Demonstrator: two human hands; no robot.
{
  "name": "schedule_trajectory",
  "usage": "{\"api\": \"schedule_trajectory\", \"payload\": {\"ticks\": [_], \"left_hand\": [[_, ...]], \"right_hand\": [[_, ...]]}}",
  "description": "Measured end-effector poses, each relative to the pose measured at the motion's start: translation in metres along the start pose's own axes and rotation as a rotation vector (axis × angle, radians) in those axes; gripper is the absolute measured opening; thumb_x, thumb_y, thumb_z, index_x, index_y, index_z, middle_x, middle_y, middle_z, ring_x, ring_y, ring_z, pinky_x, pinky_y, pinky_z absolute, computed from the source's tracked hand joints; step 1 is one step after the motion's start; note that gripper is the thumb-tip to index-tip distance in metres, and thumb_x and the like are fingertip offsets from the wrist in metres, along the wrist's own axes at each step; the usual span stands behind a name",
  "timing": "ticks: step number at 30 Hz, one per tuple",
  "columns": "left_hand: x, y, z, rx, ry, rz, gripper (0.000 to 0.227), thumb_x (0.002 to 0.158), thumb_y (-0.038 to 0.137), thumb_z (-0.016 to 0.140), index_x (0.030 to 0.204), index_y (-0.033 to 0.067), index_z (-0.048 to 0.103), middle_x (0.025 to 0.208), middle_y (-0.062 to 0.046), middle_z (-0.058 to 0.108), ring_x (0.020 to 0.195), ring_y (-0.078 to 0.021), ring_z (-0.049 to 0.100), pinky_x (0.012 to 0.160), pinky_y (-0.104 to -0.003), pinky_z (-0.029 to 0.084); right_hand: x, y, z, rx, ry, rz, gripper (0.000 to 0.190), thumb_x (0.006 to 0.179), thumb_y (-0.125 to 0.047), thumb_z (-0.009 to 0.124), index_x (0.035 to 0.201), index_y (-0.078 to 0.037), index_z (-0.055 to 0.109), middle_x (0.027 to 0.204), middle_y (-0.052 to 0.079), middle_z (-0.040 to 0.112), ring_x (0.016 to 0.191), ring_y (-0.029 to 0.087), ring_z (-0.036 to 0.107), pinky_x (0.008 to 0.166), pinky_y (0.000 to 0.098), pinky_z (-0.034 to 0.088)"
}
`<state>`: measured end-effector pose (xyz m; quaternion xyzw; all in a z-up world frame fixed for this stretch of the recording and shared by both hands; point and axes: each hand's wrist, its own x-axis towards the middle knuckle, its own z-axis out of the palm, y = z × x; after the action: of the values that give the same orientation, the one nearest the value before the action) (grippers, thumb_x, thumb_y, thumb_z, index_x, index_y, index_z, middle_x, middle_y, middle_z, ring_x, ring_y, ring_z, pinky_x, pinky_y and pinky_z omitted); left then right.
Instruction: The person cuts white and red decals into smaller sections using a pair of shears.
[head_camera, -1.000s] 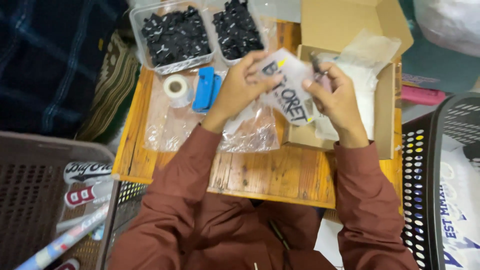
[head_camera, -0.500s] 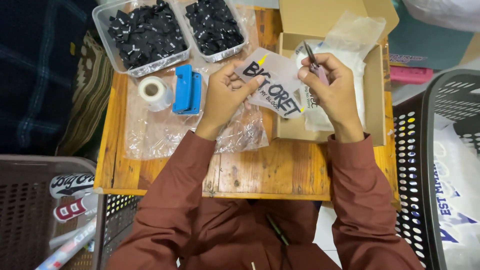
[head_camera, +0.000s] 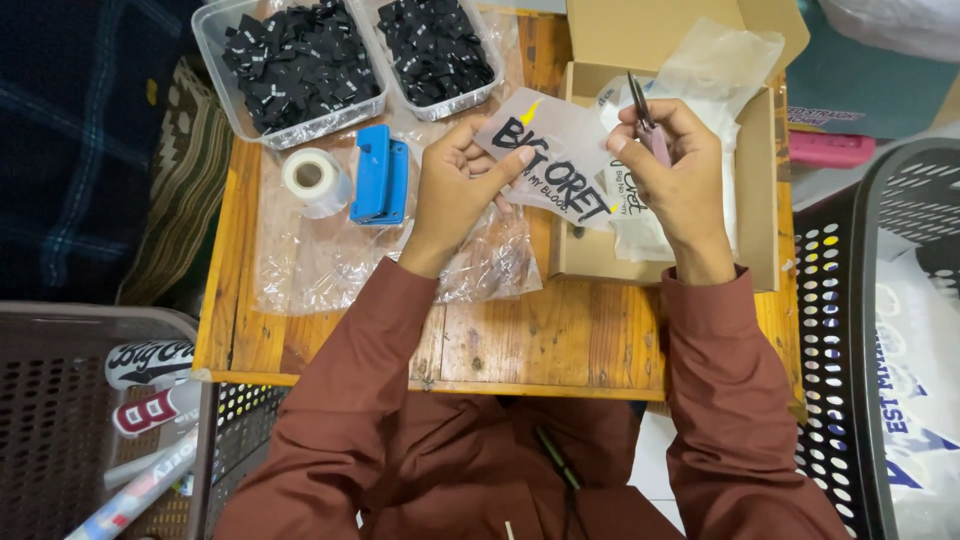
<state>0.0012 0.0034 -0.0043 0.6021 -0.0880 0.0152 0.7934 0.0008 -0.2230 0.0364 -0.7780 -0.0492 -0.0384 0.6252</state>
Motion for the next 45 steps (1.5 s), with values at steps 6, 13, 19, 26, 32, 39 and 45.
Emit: {"api": "schedule_trajectory", "payload": {"ticks": [6,13,19,26,32,39,45], "left_hand": [[0.002,-0.003,-0.002,-0.047,0.100,-0.027,0.028,0.090,0.014,0.076,0.113,0.0025,0.065,0.104,-0.018,0.078,0.074,-0.0184,0.078,0.045,-0.022,0.062],[0.002,0.001,-0.001,-0.051,0.172,-0.073,0.037,0.088,0.020,0.077,0.119,0.0042,0.064,0.101,-0.016,0.078,0.076,-0.0189,0.079,0.047,-0.024,0.063],[0.003,0.002,-0.001,-0.079,0.210,-0.055,0.033,0.088,0.021,0.077,0.115,0.0065,0.064,0.108,-0.014,0.079,0.079,-0.0186,0.079,0.048,-0.022,0.061],[0.003,0.001,-0.003,-0.133,0.191,-0.035,0.028,0.090,0.018,0.077,0.113,0.0066,0.066,0.106,-0.009,0.076,0.073,-0.0137,0.072,0.042,-0.021,0.053],[0.004,-0.003,-0.003,-0.136,0.190,-0.056,0.031,0.088,0.020,0.077,0.113,0.0059,0.064,0.102,-0.011,0.076,0.073,-0.0147,0.074,0.043,-0.022,0.056],[0.002,0.001,-0.002,-0.099,0.187,-0.101,0.035,0.089,0.020,0.077,0.117,0.0062,0.063,0.081,-0.011,0.075,0.073,-0.0136,0.076,0.045,-0.020,0.056],[0.005,-0.007,-0.003,-0.123,0.190,-0.124,0.066,0.088,0.026,0.073,0.139,-0.0054,0.045,0.082,-0.017,0.075,0.072,-0.0164,0.076,0.044,-0.021,0.057]], "right_hand": [[-0.003,-0.014,0.003,-0.039,0.044,0.103,0.026,0.092,-0.021,0.079,0.110,-0.015,0.062,0.089,-0.004,0.067,0.060,0.000,0.043,0.042,0.0156,0.028],[-0.002,-0.006,-0.001,-0.015,0.000,0.084,0.026,0.094,-0.019,0.077,0.114,-0.014,0.061,0.086,-0.005,0.067,0.055,-0.001,0.040,0.042,0.0157,0.027],[0.000,-0.004,-0.003,-0.047,0.063,0.070,0.027,0.094,-0.016,0.078,0.116,-0.016,0.062,0.092,-0.004,0.067,0.056,-0.001,0.044,0.041,0.0141,0.032],[0.004,0.003,-0.005,0.091,0.131,0.033,0.021,0.096,-0.015,0.073,0.112,-0.014,0.060,0.094,0.002,0.074,0.045,0.001,0.037,0.037,0.0158,0.027],[0.003,0.003,-0.004,0.053,0.125,0.016,0.028,0.094,-0.016,0.079,0.114,-0.014,0.060,0.094,-0.003,0.071,0.051,-0.001,0.042,0.038,0.0149,0.029],[0.004,0.004,-0.004,0.033,0.134,0.022,0.029,0.093,-0.017,0.079,0.115,-0.012,0.060,0.093,-0.001,0.068,0.050,0.001,0.037,0.040,0.0160,0.028],[0.003,0.005,-0.004,0.054,0.122,0.001,0.025,0.096,-0.015,0.077,0.115,-0.011,0.061,0.094,-0.003,0.067,0.048,0.000,0.037,0.040,0.0149,0.030]]}}
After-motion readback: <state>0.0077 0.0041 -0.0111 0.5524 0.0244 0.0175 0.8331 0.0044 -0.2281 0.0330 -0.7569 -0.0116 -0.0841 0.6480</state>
